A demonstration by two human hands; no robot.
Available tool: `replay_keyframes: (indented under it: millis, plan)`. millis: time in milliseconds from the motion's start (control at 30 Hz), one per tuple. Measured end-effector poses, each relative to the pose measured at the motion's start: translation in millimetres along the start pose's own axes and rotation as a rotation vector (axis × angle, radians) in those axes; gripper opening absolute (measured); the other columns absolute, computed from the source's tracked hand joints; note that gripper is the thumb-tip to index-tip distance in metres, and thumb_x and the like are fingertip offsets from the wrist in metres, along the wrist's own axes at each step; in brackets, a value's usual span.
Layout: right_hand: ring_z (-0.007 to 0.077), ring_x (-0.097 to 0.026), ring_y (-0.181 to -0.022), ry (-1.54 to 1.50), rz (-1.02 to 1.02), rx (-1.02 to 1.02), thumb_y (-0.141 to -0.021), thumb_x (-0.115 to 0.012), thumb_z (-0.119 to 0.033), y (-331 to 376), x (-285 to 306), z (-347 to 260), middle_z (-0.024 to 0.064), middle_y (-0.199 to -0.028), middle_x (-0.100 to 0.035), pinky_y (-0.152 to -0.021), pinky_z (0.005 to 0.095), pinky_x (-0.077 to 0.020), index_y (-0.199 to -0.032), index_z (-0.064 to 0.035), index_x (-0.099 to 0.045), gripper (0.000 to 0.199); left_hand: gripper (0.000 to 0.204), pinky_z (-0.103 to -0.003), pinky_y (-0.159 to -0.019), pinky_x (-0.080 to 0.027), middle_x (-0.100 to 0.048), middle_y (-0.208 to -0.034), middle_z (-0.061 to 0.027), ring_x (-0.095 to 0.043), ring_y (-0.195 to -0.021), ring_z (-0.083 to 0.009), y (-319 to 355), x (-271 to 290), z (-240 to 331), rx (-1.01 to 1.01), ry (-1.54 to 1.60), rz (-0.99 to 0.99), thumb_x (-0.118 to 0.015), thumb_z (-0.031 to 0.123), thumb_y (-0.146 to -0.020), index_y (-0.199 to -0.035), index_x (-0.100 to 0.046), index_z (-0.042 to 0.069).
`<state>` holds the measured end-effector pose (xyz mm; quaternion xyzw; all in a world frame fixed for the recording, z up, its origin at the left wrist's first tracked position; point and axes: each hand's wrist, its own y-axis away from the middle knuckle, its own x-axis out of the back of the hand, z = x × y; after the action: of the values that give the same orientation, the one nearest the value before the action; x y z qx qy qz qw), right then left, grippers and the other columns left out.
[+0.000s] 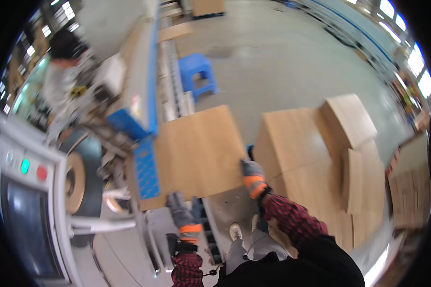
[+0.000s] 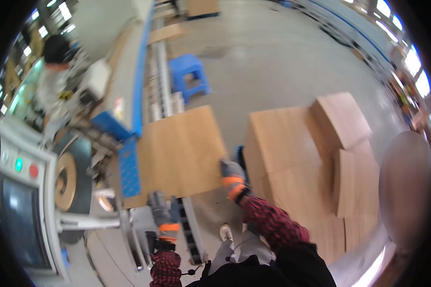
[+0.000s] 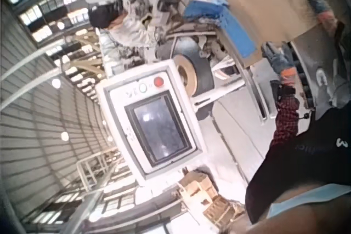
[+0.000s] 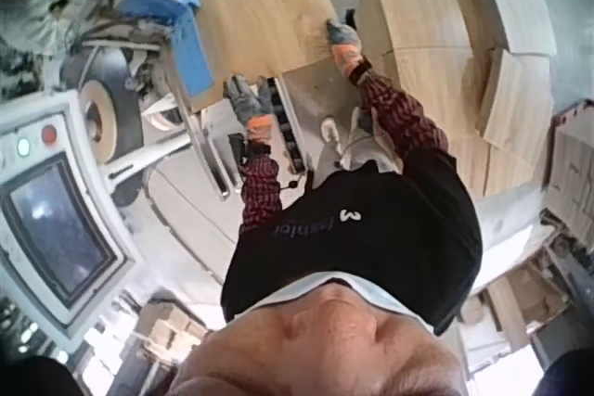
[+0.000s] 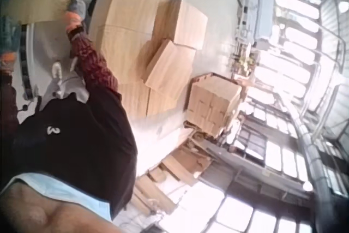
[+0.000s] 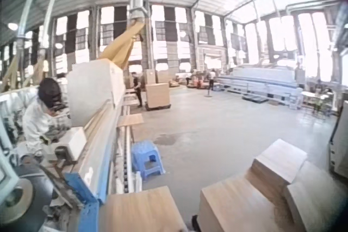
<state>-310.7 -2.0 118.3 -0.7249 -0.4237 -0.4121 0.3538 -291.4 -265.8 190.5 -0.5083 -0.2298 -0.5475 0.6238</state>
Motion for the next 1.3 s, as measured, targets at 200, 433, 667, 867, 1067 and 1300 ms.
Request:
replay_keyframes:
  millis: [200,433,667,867,1067,1300]
  plan:
    - [0.022,-0.056,-0.061,-0.674,0.004,-0.306,-0.084,-0.042,-0.022,-51,-4,34,0.0093,-0.07,-0.059,-0.056,0.0346,-0.0437,-0.082,-0.0078,-0.058,0.021,0.053,-0.045,-0.095,-0.029,-0.037,-0.121,-0.0284,-0.037,-0.111,-0.0417,-55,-48,11,-0.092,-0.228,-0.003,-0.049,0.035,-0.082,-0.112,-0.043,-0.007]
    - [0.0079,-0.031,-0.045,-1.04,0.684,-0.649,-0.084,-0.044,-0.021,164,125,216,-0.0056,-0.052,-0.031,-0.04,0.0246,-0.0226,-0.059,-0.0202,-0.036,0.027,0.049,-0.045,-0.087,-0.035,-0.046,-0.11,-0.0221,-0.045,-0.101,-0.0354,-54,-73,91,-0.258,-0.061,0.243,-0.053,0.035,-0.079,-0.112,-0.046,-0.001]
    - [0.0208,-0.048,-0.066,-1.175,1.252,-1.579,-0.077,-0.049,-0.056,350,233,400,0.0008,-0.07,-0.048,-0.057,0.0343,-0.0401,-0.084,-0.0136,-0.052,0.043,0.077,-0.032,-0.1,-0.024,-0.029,-0.132,-0.0175,-0.027,-0.124,-0.0247,183,-217,380,0.148,1.185,-1.439,-0.062,0.037,-0.076,-0.129,-0.024,-0.004]
    - [0.0242,-0.048,-0.105,-1.818,1.049,-0.887,-0.075,-0.051,-0.056,324,243,450,0.0052,-0.119,-0.05,-0.09,0.0388,-0.0389,-0.116,-0.0124,-0.049,0.06,0.07,-0.031,-0.091,-0.036,-0.044,-0.12,-0.0143,-0.043,-0.11,-0.0225,293,-340,532,0.513,1.511,-1.915,-0.066,0.04,-0.071,-0.118,-0.041,-0.005]
    - [0.0234,-0.05,-0.103,-1.806,1.112,-0.99,-0.079,-0.051,-0.05,323,226,443,0.004,-0.115,-0.052,-0.087,0.0397,-0.041,-0.115,-0.0112,-0.049,0.053,0.034,-0.024,-0.073,-0.045,-0.059,-0.095,-0.0049,-0.055,-0.083,-0.0109,271,-276,554,0.571,1.409,-1.59,-0.064,0.019,-0.076,-0.101,-0.057,-0.003]
    - [0.0253,-0.056,-0.067,-0.477,-0.056,-1.573,-0.079,-0.055,-0.041,385,261,397,0.0111,-0.078,-0.06,-0.067,0.0321,-0.0474,-0.092,-0.0037,-0.052,0.039,0.028,-0.024,-0.077,-0.045,-0.06,-0.097,-0.0069,-0.057,-0.086,-0.0118,204,-231,450,0.616,1.353,-1.574,-0.062,0.014,-0.077,-0.099,-0.059,-0.002]
